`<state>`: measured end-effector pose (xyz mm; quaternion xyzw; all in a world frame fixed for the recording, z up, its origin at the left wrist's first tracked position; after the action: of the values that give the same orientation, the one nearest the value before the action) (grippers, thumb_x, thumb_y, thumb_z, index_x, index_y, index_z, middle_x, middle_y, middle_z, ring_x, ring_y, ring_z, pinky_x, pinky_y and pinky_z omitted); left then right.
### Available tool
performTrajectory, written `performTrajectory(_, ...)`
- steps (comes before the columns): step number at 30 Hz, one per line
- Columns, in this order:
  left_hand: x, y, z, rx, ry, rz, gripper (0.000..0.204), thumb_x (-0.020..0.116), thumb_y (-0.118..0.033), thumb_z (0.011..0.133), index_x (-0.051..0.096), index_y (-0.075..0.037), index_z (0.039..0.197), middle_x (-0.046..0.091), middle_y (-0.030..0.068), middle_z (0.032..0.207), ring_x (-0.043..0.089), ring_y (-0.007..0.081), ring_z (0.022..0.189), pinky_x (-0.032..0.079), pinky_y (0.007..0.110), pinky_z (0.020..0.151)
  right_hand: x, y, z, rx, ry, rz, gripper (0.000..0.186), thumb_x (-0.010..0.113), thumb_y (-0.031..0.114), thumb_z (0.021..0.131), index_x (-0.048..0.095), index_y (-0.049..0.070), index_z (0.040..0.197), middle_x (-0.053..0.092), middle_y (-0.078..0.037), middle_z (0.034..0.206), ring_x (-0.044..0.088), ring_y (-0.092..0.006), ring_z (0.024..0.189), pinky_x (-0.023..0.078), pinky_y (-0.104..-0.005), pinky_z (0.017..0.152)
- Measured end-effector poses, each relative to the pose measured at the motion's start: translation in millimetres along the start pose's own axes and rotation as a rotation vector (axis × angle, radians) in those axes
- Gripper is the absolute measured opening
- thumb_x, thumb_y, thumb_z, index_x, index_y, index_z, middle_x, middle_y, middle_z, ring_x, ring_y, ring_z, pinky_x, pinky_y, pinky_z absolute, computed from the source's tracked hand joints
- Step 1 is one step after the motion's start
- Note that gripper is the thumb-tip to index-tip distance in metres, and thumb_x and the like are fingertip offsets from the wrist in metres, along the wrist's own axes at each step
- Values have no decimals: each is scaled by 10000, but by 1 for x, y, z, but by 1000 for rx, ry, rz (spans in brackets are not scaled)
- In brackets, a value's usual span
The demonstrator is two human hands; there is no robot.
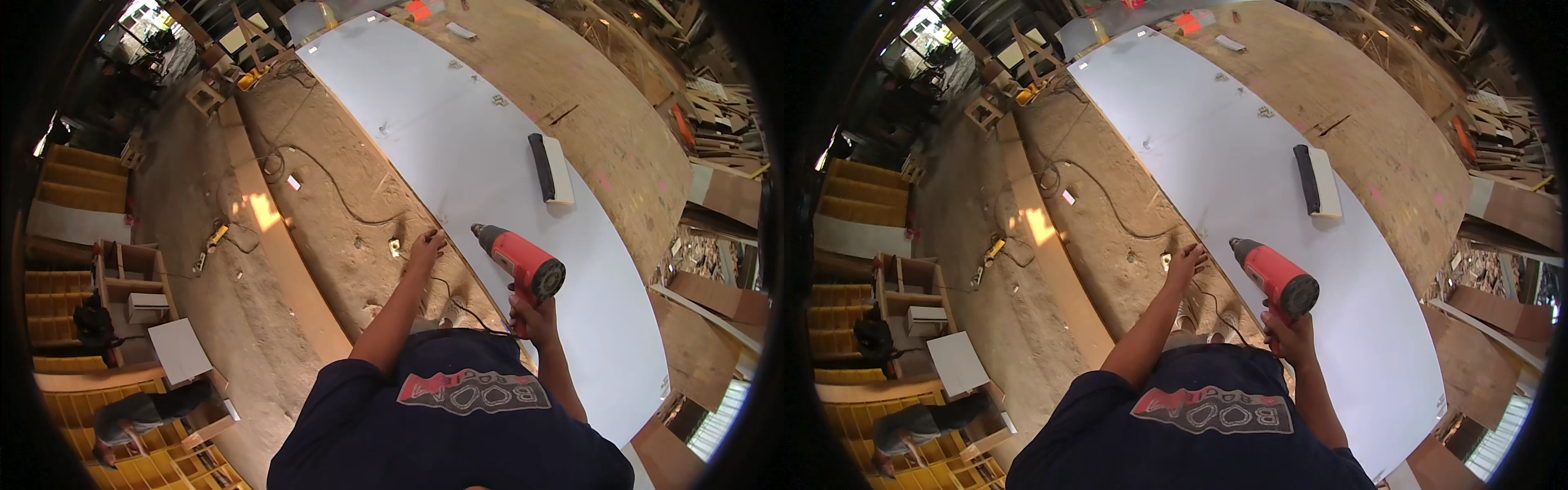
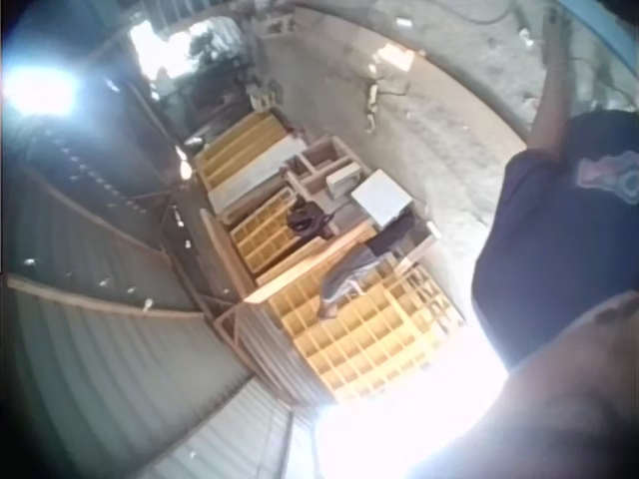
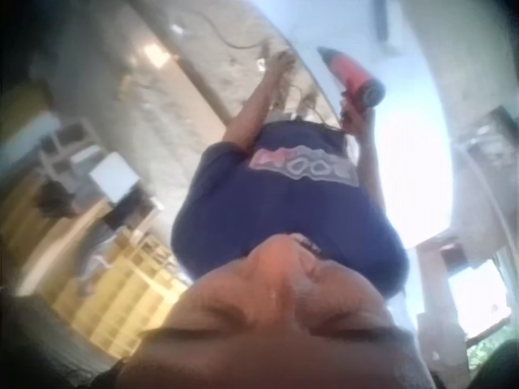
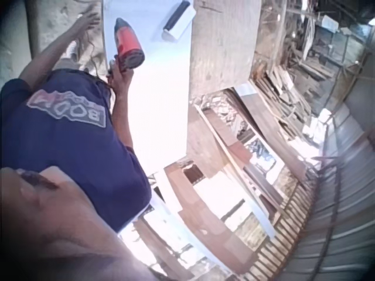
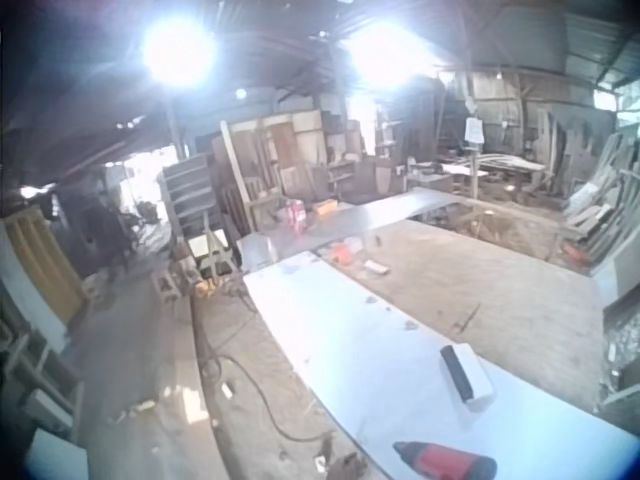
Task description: The person applies a white veneer sheet to a wooden board, using a heat gun to activate the adhesive and a block to press the surface flat.
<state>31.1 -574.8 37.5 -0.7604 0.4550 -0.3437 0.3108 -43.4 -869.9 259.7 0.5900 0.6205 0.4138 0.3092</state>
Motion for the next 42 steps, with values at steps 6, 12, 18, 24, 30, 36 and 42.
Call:
performTrajectory(6,11,-3,4,-36,10,29,659,810,-349,993,558,-9,1499,715,81,1278,711,189,1149,571,363,973,16,8,5,-20,1,-44,365,790,166,965,711,-47,1250,712,-50,835,666,-110,629,570,-294,559)
performTrajectory(12,19,36,-21,-174,209,79,698,839,-263,952,530,-46,1540,728,88,1306,685,218,1233,549,397,1013,26,-2,8,17,0,-44,367,815,195,966,725,-36,1237,709,-37,812,663,-106,624,568,-293,559)
performTrajectory(18,-10,77,-40,-203,360,470,733,852,-278,903,584,10,1521,712,155,1428,673,263,1297,537,413,1042,45,-2,16,16,77,-60,347,828,204,966,729,-27,1204,697,-29,780,645,-95,619,531,-290,533)
performTrajectory(24,-100,88,-59,-183,142,656,716,870,-369,869,655,17,1434,773,154,1272,743,258,1138,597,411,908,54,-6,39,11,110,-135,282,807,204,981,720,-10,1143,672,-16,748,623,-85,600,485,-282,500)
performTrajectory(30,-229,140,-84,-206,-75,894,705,896,-480,813,705,13,1279,790,210,1167,774,334,1084,612,431,959,56,-5,50,-9,137,-145,265,809,222,981,727,3,1104,674,-11,745,618,-86,592,474,-282,488)
performTrajectory(36,-290,186,-138,-245,-129,1207,682,905,-355,847,687,39,1359,802,219,1172,793,306,1053,619,422,928,48,-8,37,22,135,-171,265,815,230,981,739,-5,1074,677,-12,728,613,-90,576,491,-293,508)
performTrajectory(42,-271,214,-160,-301,-41,1205,676,891,-400,840,696,-6,1353,793,215,1206,760,358,1144,598,442,995,33,-2,20,11,132,-191,286,827,242,973,747,-13,1074,675,-17,718,622,-98,580,518,-292,523)
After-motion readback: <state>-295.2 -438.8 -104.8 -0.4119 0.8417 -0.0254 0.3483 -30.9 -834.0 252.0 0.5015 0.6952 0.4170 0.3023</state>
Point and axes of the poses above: each hand's wrist, its own z-axis towards the middle knuckle, its own x-axis out of the palm, y = z × x, the point moved 10 cm from there along z, towards the middle knuckle
